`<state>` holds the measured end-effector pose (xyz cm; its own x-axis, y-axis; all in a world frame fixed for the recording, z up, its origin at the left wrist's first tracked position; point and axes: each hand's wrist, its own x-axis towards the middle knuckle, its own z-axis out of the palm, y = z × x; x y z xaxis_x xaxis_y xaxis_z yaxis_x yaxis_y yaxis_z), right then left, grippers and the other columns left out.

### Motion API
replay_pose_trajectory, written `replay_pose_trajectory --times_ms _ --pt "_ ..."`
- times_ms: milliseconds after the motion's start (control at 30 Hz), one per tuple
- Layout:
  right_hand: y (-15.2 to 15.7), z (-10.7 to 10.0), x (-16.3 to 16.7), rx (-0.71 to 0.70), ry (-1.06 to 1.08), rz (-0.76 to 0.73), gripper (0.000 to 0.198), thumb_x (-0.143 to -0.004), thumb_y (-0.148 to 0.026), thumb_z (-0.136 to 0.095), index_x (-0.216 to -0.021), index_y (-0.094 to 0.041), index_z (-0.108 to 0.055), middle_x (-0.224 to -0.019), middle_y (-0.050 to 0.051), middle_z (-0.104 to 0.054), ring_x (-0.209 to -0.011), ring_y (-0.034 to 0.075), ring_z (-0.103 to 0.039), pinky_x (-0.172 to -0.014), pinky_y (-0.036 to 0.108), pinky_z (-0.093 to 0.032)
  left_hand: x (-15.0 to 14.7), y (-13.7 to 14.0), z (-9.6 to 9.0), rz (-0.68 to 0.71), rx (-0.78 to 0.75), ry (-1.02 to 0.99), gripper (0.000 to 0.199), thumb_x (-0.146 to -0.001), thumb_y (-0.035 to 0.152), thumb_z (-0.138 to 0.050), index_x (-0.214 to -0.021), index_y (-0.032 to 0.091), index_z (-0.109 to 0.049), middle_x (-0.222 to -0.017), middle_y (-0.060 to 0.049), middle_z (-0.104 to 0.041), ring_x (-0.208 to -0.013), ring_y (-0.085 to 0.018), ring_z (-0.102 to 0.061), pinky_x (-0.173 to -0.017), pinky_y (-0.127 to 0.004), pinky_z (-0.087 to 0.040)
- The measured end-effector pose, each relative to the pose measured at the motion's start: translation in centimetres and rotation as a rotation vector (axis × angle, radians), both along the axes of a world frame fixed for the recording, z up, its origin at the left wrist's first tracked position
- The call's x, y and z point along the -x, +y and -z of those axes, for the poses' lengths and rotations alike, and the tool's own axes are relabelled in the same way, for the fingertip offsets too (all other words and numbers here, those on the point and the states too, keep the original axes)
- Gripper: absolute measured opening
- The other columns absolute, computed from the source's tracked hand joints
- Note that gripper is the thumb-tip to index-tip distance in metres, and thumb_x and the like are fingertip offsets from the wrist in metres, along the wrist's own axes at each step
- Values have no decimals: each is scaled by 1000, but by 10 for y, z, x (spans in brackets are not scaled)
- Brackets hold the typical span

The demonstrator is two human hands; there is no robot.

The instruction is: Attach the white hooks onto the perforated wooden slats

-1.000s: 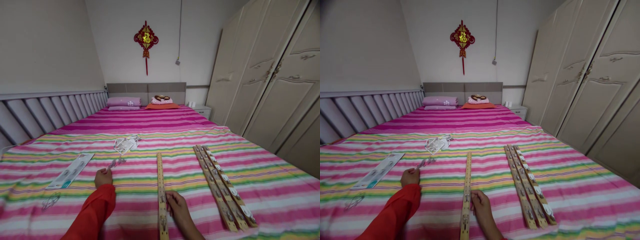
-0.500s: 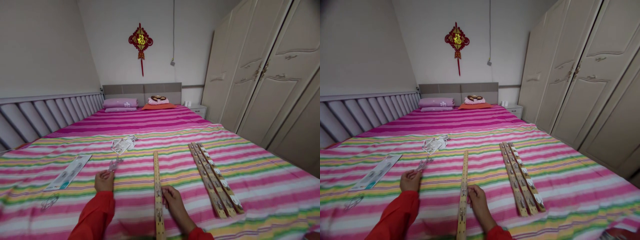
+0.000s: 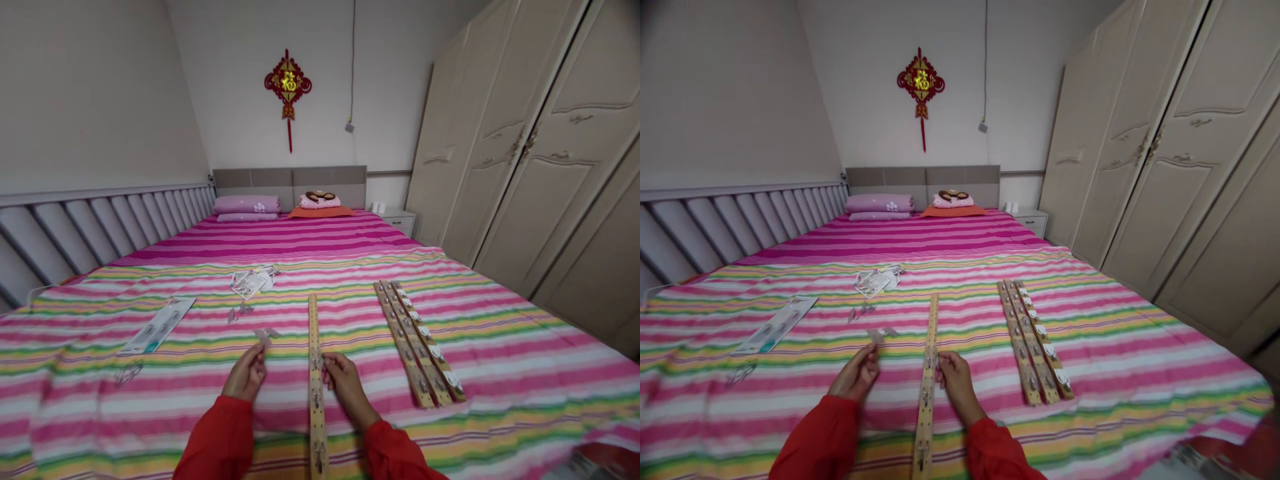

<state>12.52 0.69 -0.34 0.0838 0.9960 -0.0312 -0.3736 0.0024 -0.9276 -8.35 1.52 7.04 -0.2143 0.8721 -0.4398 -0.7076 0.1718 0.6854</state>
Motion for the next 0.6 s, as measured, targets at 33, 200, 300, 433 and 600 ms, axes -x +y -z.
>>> replay_pose_trajectory --times_ms 33,200,300,433,600 --pt "-1 -1 0 -1 14 2 33 -61 -41 -72 -77 -14 -64 -50 -3 -57 -38 10 -47 -35 20 -32 -5 -7 -2 39 -19 -51 11 -72 3 -56 -72 14 -57 -66 1 -59 -45 -1 -47 -38 -11 -33" --pt "-8 -7 -3 16 105 41 37 -59 -43 -75 -78 -13 -66 -55 -1 -61 -41 10 -50 -38 20 -35 -29 -47 -7 229 -94 -223 16 -68 4 -60 -80 15 -56 -67 2 -56 -44 0 -41 -41 -12 -33" --pt "-17 -14 -1 50 118 54 36 -59 -44 -76 -75 -13 -65 -56 0 -62 -39 8 -47 -35 18 -30 -39 -61 -12 307 -169 -185 25 -59 9 -71 -79 15 -57 -63 5 -53 -45 0 -38 -43 -13 -32" --pt "-34 -34 5 25 87 -12 34 -63 -45 -75 -74 -15 -65 -49 -5 -55 -34 5 -38 -33 18 -26 -48 -66 -22 264 -221 188 30 -54 21 -78 -74 15 -57 -57 6 -51 -49 -4 -44 -47 -15 -36" --pt "-50 -63 10 -31 52 -46 35 -63 -47 -76 -77 -17 -64 -49 -6 -51 -39 6 -39 -37 19 -28 -56 -67 -31 109 -282 919 24 -58 30 -72 -75 16 -62 -66 0 -61 -62 -12 -56 -60 -23 -46"
